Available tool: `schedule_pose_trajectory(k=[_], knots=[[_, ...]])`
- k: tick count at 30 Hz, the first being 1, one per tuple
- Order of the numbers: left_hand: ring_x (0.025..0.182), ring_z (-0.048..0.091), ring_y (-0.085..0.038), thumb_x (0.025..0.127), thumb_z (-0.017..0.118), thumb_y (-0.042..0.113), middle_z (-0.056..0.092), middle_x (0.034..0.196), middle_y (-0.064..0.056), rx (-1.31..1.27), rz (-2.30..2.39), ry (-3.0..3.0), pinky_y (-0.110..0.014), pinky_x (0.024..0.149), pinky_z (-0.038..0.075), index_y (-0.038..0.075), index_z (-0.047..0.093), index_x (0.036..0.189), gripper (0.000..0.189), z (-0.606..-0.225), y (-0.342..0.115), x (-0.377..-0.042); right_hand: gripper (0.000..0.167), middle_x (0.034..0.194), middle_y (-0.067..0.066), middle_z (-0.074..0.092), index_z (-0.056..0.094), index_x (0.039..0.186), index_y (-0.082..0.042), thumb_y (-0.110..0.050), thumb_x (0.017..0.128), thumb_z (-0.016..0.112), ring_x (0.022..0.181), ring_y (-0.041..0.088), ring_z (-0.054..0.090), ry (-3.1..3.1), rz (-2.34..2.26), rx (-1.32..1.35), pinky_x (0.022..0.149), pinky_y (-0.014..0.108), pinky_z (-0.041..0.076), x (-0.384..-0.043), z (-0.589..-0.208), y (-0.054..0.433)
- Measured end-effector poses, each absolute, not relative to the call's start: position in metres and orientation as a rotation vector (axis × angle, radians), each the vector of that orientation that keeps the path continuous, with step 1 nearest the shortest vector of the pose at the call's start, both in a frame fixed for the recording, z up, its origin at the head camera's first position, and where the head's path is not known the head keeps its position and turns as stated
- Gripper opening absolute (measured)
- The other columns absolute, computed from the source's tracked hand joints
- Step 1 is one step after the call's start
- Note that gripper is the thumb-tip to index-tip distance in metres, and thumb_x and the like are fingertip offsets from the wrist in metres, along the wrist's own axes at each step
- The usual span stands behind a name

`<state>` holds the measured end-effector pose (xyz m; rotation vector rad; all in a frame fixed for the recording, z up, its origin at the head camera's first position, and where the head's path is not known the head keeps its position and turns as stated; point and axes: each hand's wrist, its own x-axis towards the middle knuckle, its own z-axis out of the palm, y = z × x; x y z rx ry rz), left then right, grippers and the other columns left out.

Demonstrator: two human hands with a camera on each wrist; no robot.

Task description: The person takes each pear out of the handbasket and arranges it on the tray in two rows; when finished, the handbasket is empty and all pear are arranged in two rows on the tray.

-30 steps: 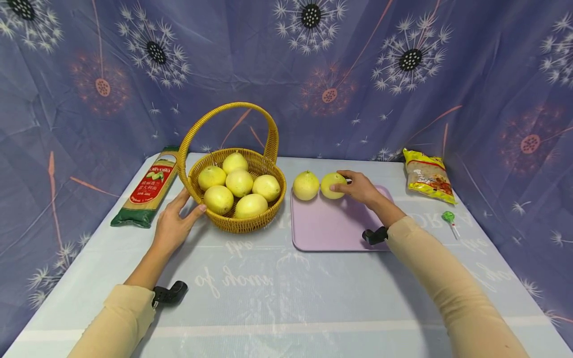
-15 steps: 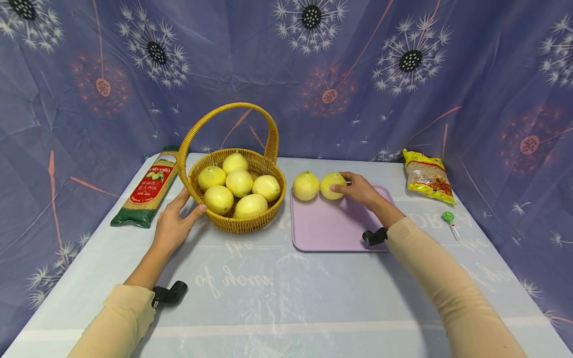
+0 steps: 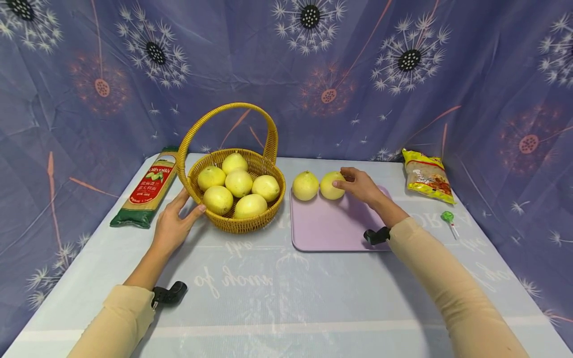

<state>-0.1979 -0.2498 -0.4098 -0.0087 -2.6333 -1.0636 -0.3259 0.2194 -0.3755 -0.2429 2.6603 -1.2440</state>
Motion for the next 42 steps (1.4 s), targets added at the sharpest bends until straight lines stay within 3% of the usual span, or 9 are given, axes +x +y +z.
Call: schedule_pose_trajectory(k=[7, 12, 23, 42], knots=[[0.139, 0.029, -0.044, 0.089, 0.060, 0.048, 0.028, 0.156, -0.004, -0.008, -1.060, -2.631, -0.066, 0.107, 0.024, 0.024, 0.029, 0.149, 0.072, -0.410, -0.250, -0.198, 0.079, 0.152, 0.011, 0.034, 0.030, 0.148, -0.015, -0.048, 0.085, 0.065, 0.141, 0.029, 0.033, 2.693, -1.327, -0.251, 0.107, 0.048, 0.040, -0.319, -0.359, 0.216], [0.138, 0.029, -0.045, 0.088, 0.060, 0.048, 0.028, 0.156, -0.005, -0.006, -1.055, -2.630, -0.066, 0.106, 0.024, 0.024, 0.030, 0.149, 0.072, -0.411, -0.250, -0.199, 0.079, 0.152, 0.007, 0.035, 0.031, 0.148, -0.018, -0.049, 0.084, 0.065, 0.141, 0.030, 0.033, 2.717, -1.355, -0.288, 0.111, 0.046, 0.035, -0.311, -0.345, 0.209], [0.138, 0.029, -0.045, 0.089, 0.060, 0.048, 0.029, 0.155, -0.005, -0.012, -1.062, -2.624, -0.065, 0.107, 0.024, 0.025, 0.029, 0.149, 0.072, -0.410, -0.250, -0.198, 0.071, 0.150, 0.008, 0.038, 0.036, 0.145, -0.016, -0.039, 0.086, 0.067, 0.140, 0.027, 0.034, 2.672, -1.393, -0.509, 0.116, 0.041, 0.028, -0.300, -0.323, 0.172], [0.139, 0.028, -0.045, 0.089, 0.059, 0.049, 0.027, 0.156, -0.005, -0.008, -1.075, -2.636, -0.066, 0.107, 0.023, 0.028, 0.027, 0.149, 0.072, -0.408, -0.250, -0.197, 0.072, 0.147, -0.002, 0.042, 0.040, 0.143, -0.021, -0.046, 0.082, 0.069, 0.137, 0.020, 0.039, 2.652, -1.167, -0.699, 0.114, 0.038, 0.032, -0.299, -0.312, 0.110]])
